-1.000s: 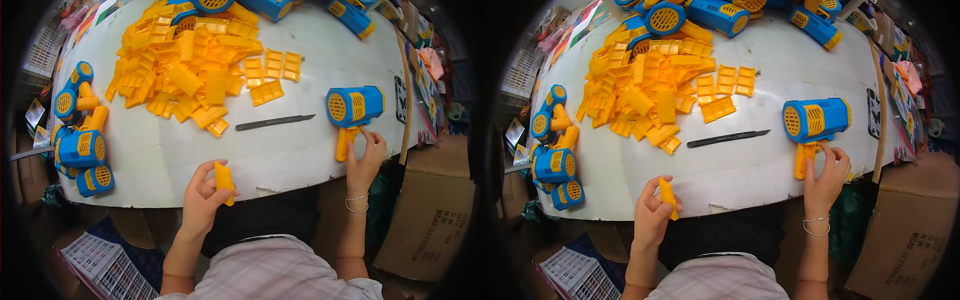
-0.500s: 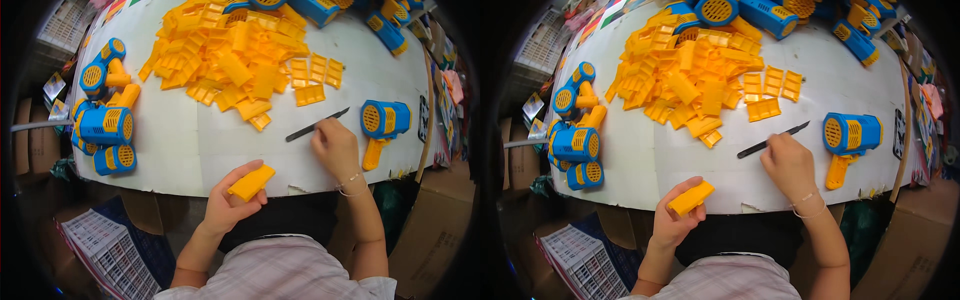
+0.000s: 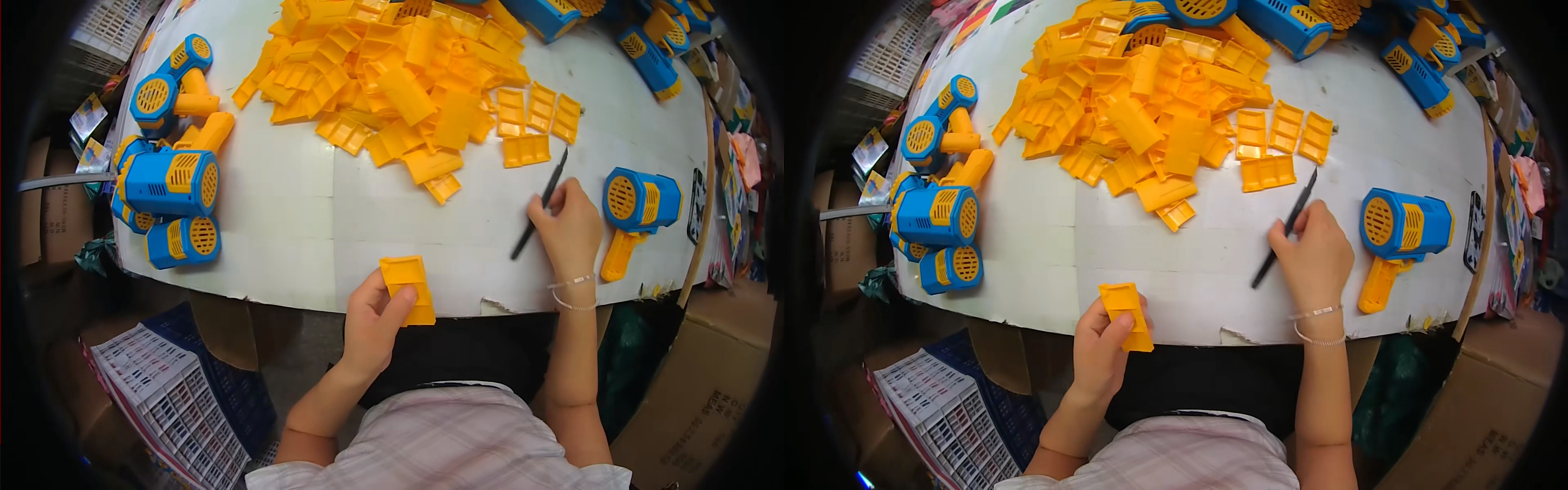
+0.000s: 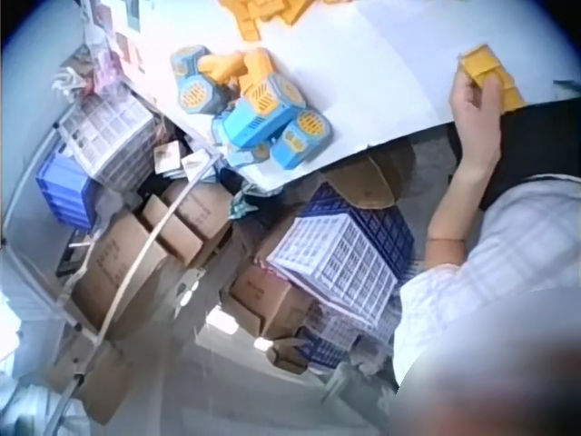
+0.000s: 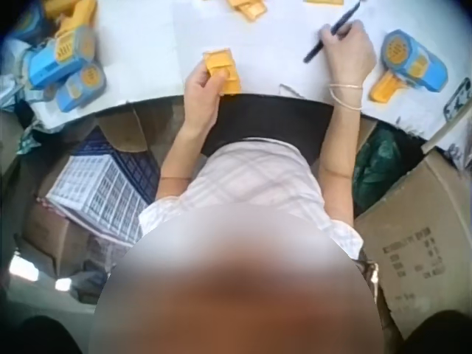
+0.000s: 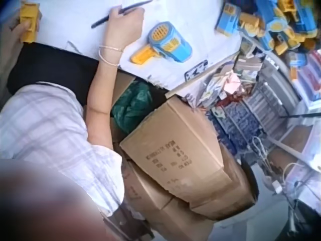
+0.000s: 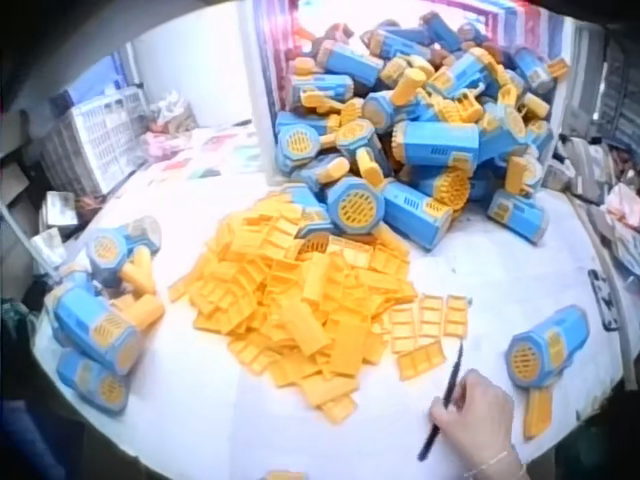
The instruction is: Trimming excess plastic from components and assembling toy bubble guns at a workbench.
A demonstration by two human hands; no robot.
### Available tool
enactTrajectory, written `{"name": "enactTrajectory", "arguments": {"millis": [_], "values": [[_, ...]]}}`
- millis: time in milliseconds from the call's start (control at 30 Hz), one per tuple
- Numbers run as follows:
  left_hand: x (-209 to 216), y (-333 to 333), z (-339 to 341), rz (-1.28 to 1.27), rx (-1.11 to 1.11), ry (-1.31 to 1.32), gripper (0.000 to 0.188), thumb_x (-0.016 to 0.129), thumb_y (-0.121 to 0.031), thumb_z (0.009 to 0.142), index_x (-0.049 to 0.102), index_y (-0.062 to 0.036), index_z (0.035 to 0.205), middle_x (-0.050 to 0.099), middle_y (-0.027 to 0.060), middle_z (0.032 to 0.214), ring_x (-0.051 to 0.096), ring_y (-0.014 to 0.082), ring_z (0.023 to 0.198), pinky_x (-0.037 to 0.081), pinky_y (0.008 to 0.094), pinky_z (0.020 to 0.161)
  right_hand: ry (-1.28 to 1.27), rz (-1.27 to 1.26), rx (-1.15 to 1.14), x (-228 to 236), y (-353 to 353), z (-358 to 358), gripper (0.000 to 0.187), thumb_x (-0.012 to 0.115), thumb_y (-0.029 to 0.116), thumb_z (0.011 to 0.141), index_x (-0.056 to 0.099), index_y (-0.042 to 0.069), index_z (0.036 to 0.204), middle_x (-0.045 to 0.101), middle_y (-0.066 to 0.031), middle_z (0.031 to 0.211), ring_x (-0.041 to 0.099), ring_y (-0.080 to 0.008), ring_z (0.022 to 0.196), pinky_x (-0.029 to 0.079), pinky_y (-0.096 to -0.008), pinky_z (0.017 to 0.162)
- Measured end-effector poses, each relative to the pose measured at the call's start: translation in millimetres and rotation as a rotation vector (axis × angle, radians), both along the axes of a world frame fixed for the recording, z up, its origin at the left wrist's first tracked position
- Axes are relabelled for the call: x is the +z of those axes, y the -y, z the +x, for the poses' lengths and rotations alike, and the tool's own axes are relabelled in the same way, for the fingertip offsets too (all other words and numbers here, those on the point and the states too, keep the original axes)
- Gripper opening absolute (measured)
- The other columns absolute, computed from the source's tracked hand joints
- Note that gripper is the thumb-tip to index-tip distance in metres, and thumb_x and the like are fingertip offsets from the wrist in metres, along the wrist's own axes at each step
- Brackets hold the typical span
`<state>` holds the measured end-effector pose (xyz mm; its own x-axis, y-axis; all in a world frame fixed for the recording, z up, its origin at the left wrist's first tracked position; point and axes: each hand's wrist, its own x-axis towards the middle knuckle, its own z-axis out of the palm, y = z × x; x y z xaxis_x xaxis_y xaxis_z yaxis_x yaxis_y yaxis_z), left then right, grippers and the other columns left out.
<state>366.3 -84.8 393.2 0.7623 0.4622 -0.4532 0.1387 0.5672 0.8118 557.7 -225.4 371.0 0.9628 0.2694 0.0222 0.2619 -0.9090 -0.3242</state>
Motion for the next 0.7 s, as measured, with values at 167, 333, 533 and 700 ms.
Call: {"name": "enactTrajectory", "arguments": {"millis": [167,333,533,700], "values": [[16.0,-7.0,3.8,-0.24,-0.136,0.042,0.019,0.041,-0.01,0.09,0.043,-0.0014,0.107,0.056,0.0122,0.078,0.05,0.011,0.053,0.039,0.0197,0.046,-0.145,0.322,-0.055,11.1,18.2,-22.1,0.021,0.061,-0.002,0.071,0.053,0.002,0.091,0.051,-0.0043,0.075,0.051,-0.0122,0.065,0.045,-0.0241,0.058],[6.3,-7.9,-3.3,-0.232,-0.117,0.077,0.021,0.037,-0.016,0.092,0.041,-0.0032,0.108,0.054,0.0109,0.07,0.042,0.0086,0.046,0.03,0.0185,0.038,-0.276,0.371,0.158,22.5,32.1,-35.3,0.023,0.055,0.0,0.078,0.053,0.0,0.1,0.05,-0.0025,0.075,0.048,-0.0087,0.059,0.041,-0.0197,0.051],[11.3,-2.7,-8.7,-0.372,-0.115,-0.043,0.018,0.039,-0.02,0.092,0.045,-0.0032,0.093,0.052,0.008,0.067,0.04,0.008,0.043,0.028,0.0182,0.037,-0.398,0.513,0.736,56.3,-1.4,-83.0,0.024,0.058,0.001,0.076,0.057,0.006,0.1,0.049,-0.0066,0.064,0.049,-0.0165,0.049,0.036,-0.0255,0.042],[10.2,-2.4,-21.6,-0.396,-0.083,0.005,0.024,0.04,-0.022,0.092,0.046,-0.0016,0.082,0.05,0.0062,0.065,0.038,0.0083,0.039,0.028,0.0196,0.035,-0.384,0.335,0.819,61.4,-10.5,-89.4,0.025,0.061,0.006,0.074,0.059,0.012,0.098,0.049,-0.0049,0.064,0.05,-0.0216,0.051,0.038,-0.0302,0.043]]}}
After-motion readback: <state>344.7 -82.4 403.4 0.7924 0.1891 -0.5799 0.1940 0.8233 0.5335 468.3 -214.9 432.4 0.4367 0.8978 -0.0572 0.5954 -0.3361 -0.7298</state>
